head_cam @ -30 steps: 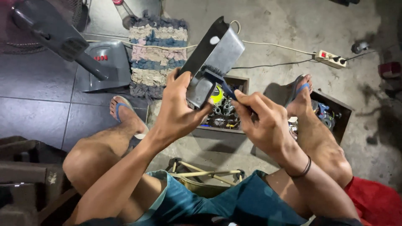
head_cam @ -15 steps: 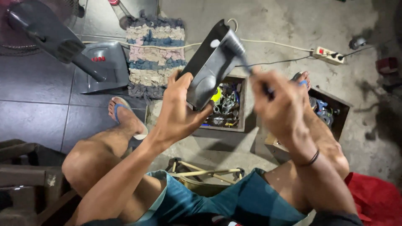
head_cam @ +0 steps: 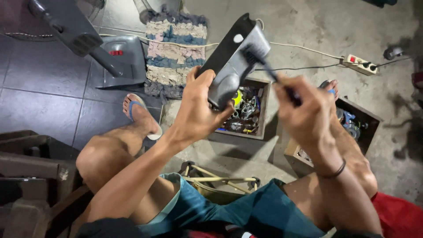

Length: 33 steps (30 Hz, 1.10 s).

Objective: The person sits on the floor and scrubs a silver metal part with a blue brush. They hold the part in their left hand and scrub various surfaces, including the edges and the interior, while turning the object to reach different areas.

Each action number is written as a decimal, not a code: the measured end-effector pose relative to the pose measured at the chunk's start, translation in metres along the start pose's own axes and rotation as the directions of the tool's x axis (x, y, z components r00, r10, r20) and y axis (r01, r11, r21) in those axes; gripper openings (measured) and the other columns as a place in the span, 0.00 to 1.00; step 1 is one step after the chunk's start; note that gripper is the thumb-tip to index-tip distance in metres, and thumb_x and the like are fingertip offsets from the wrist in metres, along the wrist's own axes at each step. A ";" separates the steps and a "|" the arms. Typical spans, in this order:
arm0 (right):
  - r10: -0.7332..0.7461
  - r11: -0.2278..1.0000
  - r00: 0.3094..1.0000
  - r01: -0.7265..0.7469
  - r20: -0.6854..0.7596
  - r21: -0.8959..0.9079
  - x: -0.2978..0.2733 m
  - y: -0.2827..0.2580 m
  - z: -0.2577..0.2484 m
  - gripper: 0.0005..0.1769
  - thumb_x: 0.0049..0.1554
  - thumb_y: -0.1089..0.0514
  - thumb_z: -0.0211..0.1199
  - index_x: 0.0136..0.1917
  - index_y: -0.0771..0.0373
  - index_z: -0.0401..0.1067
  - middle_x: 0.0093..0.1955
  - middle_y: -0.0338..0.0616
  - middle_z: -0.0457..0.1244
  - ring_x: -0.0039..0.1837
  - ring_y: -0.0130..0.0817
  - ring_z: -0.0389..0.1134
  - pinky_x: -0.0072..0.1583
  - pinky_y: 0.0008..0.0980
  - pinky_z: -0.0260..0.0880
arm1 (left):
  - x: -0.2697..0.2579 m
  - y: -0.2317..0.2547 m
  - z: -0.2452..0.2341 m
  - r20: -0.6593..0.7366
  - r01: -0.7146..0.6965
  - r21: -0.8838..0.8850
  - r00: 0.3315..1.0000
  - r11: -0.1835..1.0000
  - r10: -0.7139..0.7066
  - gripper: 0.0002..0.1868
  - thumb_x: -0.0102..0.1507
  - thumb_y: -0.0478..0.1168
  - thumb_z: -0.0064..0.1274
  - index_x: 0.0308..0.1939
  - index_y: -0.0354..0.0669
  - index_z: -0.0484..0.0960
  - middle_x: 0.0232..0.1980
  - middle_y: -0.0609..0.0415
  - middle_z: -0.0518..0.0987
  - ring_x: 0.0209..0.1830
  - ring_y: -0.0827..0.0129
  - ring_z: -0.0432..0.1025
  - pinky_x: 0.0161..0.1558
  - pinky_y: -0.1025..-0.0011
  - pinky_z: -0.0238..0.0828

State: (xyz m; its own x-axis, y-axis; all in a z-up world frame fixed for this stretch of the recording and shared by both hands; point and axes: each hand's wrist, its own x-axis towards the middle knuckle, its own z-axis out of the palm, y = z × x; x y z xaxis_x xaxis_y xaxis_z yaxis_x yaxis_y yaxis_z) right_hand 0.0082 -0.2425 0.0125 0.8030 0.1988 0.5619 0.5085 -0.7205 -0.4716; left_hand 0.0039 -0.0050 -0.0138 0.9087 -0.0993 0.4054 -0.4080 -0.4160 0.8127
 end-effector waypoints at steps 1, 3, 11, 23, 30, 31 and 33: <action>0.000 1.000 1.000 0.000 0.000 0.002 0.000 0.006 -0.001 0.04 0.61 0.67 0.74 0.47 0.64 0.79 0.39 0.55 0.70 0.44 0.55 0.74 0.45 0.38 0.70 | -0.001 0.000 0.001 0.000 0.001 0.001 1.000 1.000 -0.001 0.20 0.51 0.38 0.63 0.40 0.31 0.73 0.35 0.39 0.71 0.51 0.38 0.67 0.63 0.41 0.60; 0.008 1.000 1.000 -0.009 -0.024 -0.011 0.005 0.018 -0.003 0.02 0.67 0.66 0.72 0.51 0.64 0.79 0.41 0.50 0.71 0.43 0.51 0.74 0.45 0.37 0.70 | -0.001 -0.001 0.002 0.022 -0.014 -0.004 1.000 1.000 0.014 0.17 0.52 0.35 0.63 0.40 0.33 0.74 0.32 0.42 0.72 0.44 0.44 0.69 0.67 0.37 0.55; 0.204 0.976 0.979 -0.203 -0.009 0.072 0.005 0.034 -0.008 0.12 0.74 0.60 0.56 0.64 0.72 0.69 0.41 0.43 0.56 0.38 0.28 0.51 0.36 0.29 0.47 | 0.003 0.033 -0.010 0.264 0.229 -0.196 0.949 0.953 -0.173 0.30 0.55 0.45 0.62 0.57 0.31 0.74 0.52 0.43 0.76 0.49 0.60 0.71 0.47 0.70 0.74; 0.217 0.936 0.976 -0.209 0.003 0.283 0.014 0.038 -0.004 0.26 0.70 0.43 0.53 0.65 0.69 0.59 0.50 0.45 0.59 0.37 0.22 0.49 0.36 0.26 0.47 | 0.007 0.023 -0.010 0.345 0.292 -0.579 0.934 0.761 -0.096 0.35 0.56 0.59 0.59 0.59 0.42 0.69 0.55 0.48 0.76 0.48 0.64 0.77 0.46 0.72 0.80; 0.087 0.948 0.996 -0.082 -0.003 0.308 0.017 0.032 -0.016 0.21 0.73 0.57 0.54 0.69 0.75 0.55 0.64 0.64 0.59 0.69 0.51 0.64 0.56 0.34 0.71 | 0.012 0.002 0.001 0.344 0.353 -0.725 0.929 0.591 -0.133 0.43 0.55 0.56 0.63 0.69 0.52 0.62 0.71 0.39 0.67 0.62 0.56 0.72 0.61 0.58 0.78; 0.090 0.948 0.996 -0.084 -0.006 0.306 0.016 0.032 -0.018 0.21 0.73 0.57 0.54 0.69 0.75 0.55 0.64 0.64 0.59 0.69 0.51 0.64 0.56 0.34 0.71 | 0.012 0.000 0.001 0.348 0.355 -0.724 0.928 0.591 -0.130 0.43 0.55 0.56 0.63 0.69 0.52 0.62 0.71 0.39 0.67 0.62 0.56 0.72 0.61 0.58 0.78; 0.052 0.993 0.998 -0.049 -0.025 0.109 0.014 0.033 -0.021 0.21 0.72 0.56 0.55 0.70 0.75 0.60 0.63 0.61 0.60 0.67 0.52 0.63 0.65 0.45 0.63 | 0.012 -0.003 0.000 0.385 0.295 -0.710 0.923 0.639 0.001 0.45 0.61 0.58 0.62 0.77 0.64 0.56 0.83 0.43 0.49 0.68 0.49 0.69 0.68 0.49 0.75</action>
State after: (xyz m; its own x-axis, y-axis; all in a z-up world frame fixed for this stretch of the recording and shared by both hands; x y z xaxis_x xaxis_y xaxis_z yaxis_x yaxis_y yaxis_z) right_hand 0.0298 -0.2769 0.0191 0.8204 0.1440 0.5533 0.4989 -0.6529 -0.5699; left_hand 0.0163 -0.0054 -0.0111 0.8721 -0.4400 0.2141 -0.0546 0.3472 0.9362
